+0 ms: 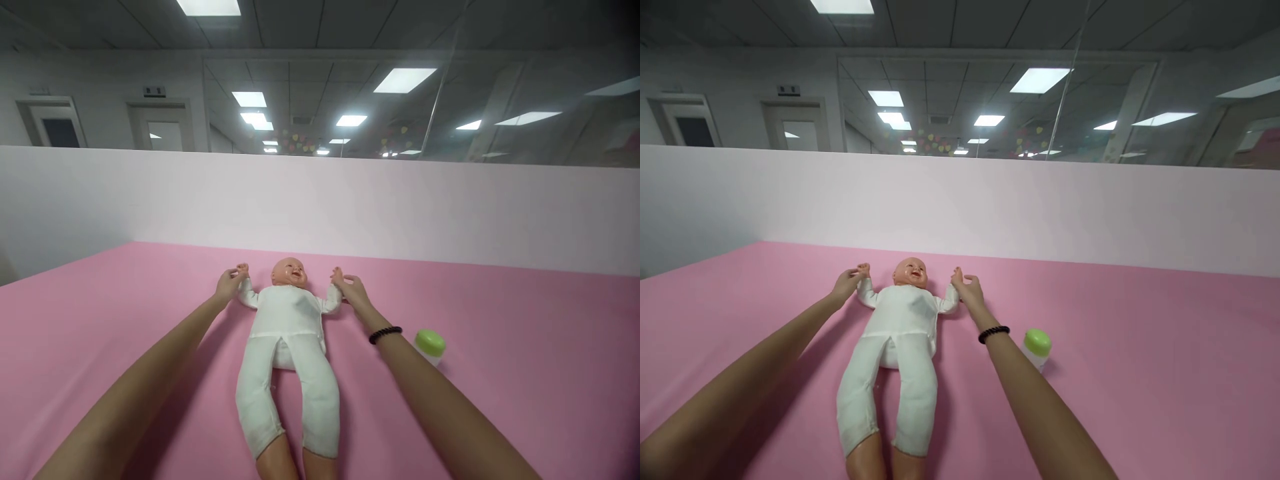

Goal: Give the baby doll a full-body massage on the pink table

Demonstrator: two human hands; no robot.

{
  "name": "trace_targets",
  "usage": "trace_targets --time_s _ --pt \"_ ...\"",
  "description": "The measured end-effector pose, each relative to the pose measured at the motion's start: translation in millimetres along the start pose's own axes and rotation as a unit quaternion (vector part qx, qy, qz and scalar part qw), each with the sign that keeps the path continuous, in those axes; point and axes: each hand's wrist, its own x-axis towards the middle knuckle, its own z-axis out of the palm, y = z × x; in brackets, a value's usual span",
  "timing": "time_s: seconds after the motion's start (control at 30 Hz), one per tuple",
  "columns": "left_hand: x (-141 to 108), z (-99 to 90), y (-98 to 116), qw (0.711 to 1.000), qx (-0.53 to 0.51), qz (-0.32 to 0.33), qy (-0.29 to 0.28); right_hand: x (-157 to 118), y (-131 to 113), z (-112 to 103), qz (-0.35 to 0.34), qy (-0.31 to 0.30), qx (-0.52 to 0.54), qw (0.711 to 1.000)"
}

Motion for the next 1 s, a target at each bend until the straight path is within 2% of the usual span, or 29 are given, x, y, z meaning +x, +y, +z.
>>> trace_targets --time_s 0.07,0.13,0.2,0.27,0.37,0.43,0.47,0.53,0.6,0.67,0.73,0.77,0.83,0.87,0.93,1.0 --pt "-20 -12.3 0 0.993 -0.028 0.110 0.037 -13 -5 -15 -0.047 -0.017 0.055 0.997" --pt "-43 -27.7 -1 0.969 -0.011 0.243 0.043 -32 -7 -32 -0.137 -0.024 0.034 0.990" --pt "-65 -44.0 -4 0.928 0.058 0.367 -0.003 -54 -3 -50 -0.230 -0.030 -0.035 0.972" --pt "-81 -58.3 -8 0.868 0.141 0.470 -0.081 -78 7 -64 -0.302 -0.053 -0.122 0.944" --pt "-96 -71.2 -14 0.764 0.229 0.572 -0.190 -107 29 -78 -0.373 -0.128 -0.248 0.885" --pt "-101 -73.8 -17 0.726 0.254 0.597 -0.228 -120 42 -82 -0.405 -0.172 -0.304 0.845" --pt "-103 -73.7 -18 0.724 0.259 0.594 -0.238 -124 46 -83 -0.418 -0.182 -0.318 0.832" --pt "-105 -71.3 -17 0.751 0.249 0.565 -0.235 -128 48 -82 -0.428 -0.178 -0.321 0.826" --pt "-103 -66.0 -12 0.806 0.215 0.514 -0.203 -124 41 -77 -0.420 -0.146 -0.297 0.845" --pt "-94 -57.7 -4 0.879 0.148 0.434 -0.131 -111 28 -68 -0.396 -0.080 -0.236 0.884" --pt "-74 -46.5 4 0.950 0.073 0.304 -0.029 -90 13 -56 -0.341 0.015 -0.147 0.928" --pt "-61 -40.3 7 0.974 0.042 0.224 0.022 -77 6 -49 -0.299 0.063 -0.100 0.947" --pt "-31 -27.6 8 0.993 0.015 0.069 0.095 -49 -5 -35 -0.214 0.137 -0.040 0.966" --pt "-16 -21.5 5 0.995 0.023 0.013 0.099 -35 -9 -28 -0.181 0.149 -0.035 0.971" --pt "10 -10.7 -3 0.996 0.057 -0.059 0.044 -10 -10 -15 -0.108 0.135 -0.083 0.981" --pt "28 -2.1 -12 0.991 0.089 -0.089 -0.036 8 -7 -3 -0.047 0.057 -0.168 0.983"
